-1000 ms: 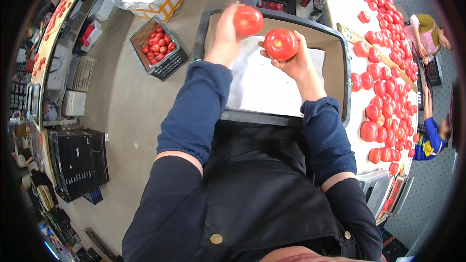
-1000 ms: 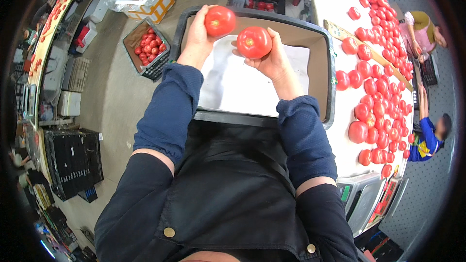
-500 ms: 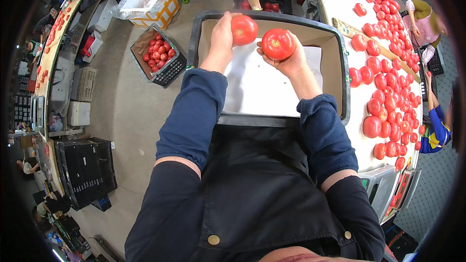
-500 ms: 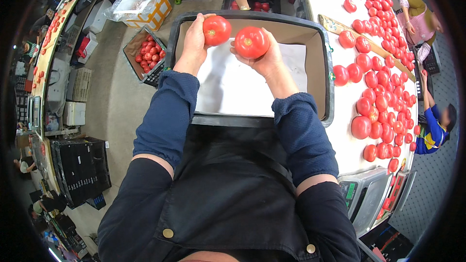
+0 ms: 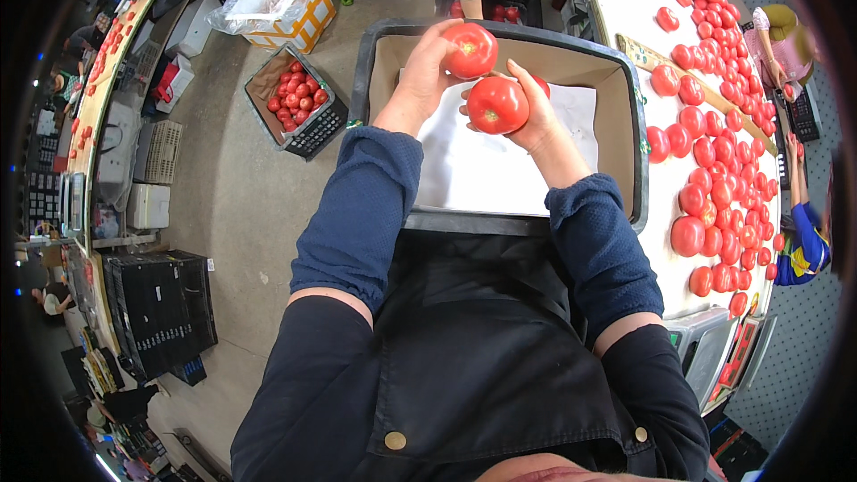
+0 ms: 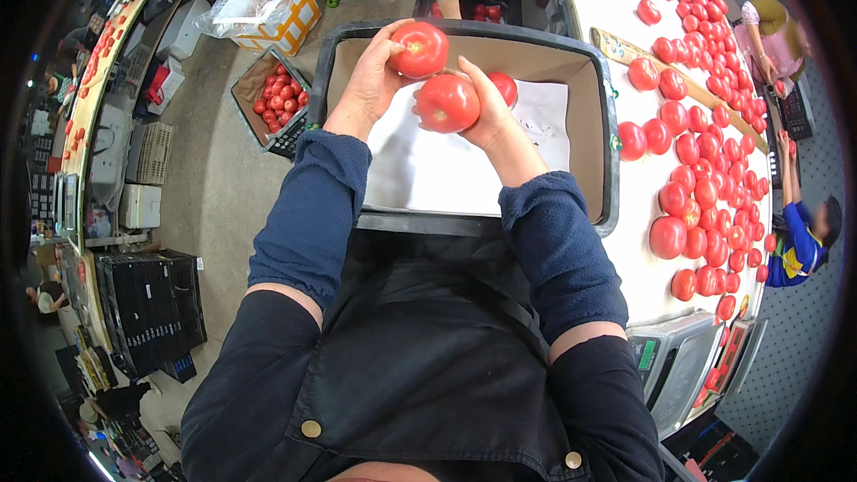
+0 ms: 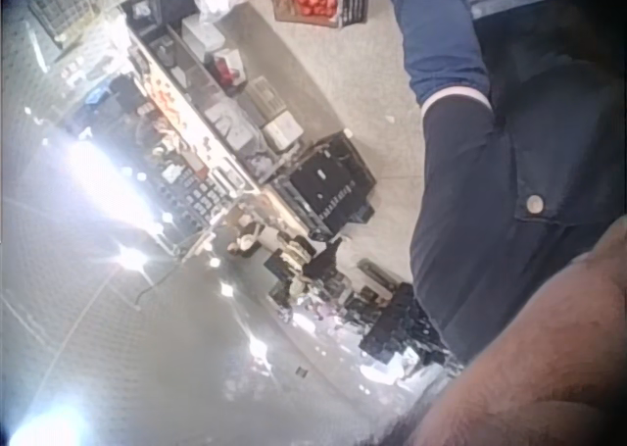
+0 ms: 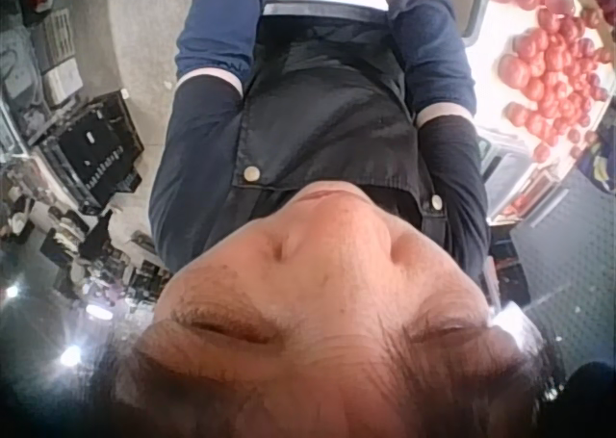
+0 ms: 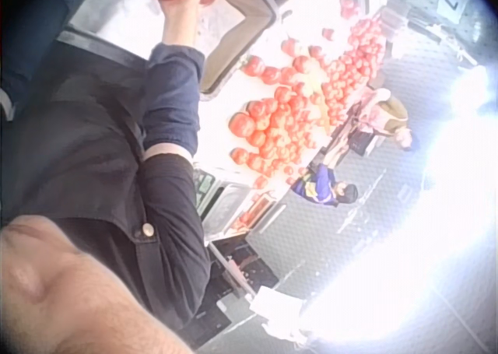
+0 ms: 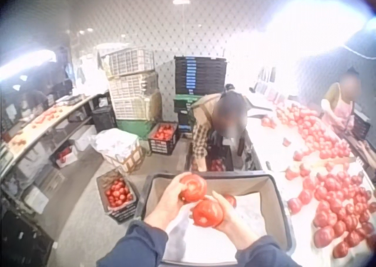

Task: The person picks tomatoes from a table and places them into a black crate. They handle the tomatoes one by one, occasionally rotating them, and arrange them in layers within the crate. The person also handles a white paper sheet, placing it inside the crate before continuing to add tomatoes.

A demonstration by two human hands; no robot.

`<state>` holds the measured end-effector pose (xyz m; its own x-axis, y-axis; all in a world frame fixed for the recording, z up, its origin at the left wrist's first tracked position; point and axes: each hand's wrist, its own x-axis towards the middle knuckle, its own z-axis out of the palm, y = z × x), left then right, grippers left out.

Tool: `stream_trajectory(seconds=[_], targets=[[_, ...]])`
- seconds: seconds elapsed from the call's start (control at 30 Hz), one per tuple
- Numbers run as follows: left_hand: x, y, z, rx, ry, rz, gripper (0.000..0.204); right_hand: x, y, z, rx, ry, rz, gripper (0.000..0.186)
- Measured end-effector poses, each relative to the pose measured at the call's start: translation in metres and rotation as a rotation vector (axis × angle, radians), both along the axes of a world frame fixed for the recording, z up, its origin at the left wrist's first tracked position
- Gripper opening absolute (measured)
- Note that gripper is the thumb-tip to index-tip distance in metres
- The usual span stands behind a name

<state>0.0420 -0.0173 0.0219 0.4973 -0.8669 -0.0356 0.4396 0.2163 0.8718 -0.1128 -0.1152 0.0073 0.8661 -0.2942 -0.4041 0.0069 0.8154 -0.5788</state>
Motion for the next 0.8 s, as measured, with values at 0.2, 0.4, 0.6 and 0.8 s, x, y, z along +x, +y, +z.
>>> stream_trajectory(seconds=[0.2, 0.4, 0.6, 0.8], targets=[[-0.002, -0.001, -0.002, 0.03, -0.114, -0.042, 0.05, -0.001, 0.003, 0.005, -0.063, -0.038, 0.002, 0.062], [-0.005, -0.001, -0.001, 0.012, -0.225, -0.054, 0.046, -0.001, 0.004, 0.004, -0.07, -0.018, -0.02, 0.066], [-0.006, -0.004, -0.009, 0.004, -0.324, -0.014, 0.041, -0.001, 0.003, 0.001, -0.073, -0.022, -0.028, 0.066], [-0.004, -0.007, -0.013, 0.044, -0.397, 0.025, 0.04, 0.0, 0.002, -0.004, -0.059, -0.038, -0.005, 0.067]])
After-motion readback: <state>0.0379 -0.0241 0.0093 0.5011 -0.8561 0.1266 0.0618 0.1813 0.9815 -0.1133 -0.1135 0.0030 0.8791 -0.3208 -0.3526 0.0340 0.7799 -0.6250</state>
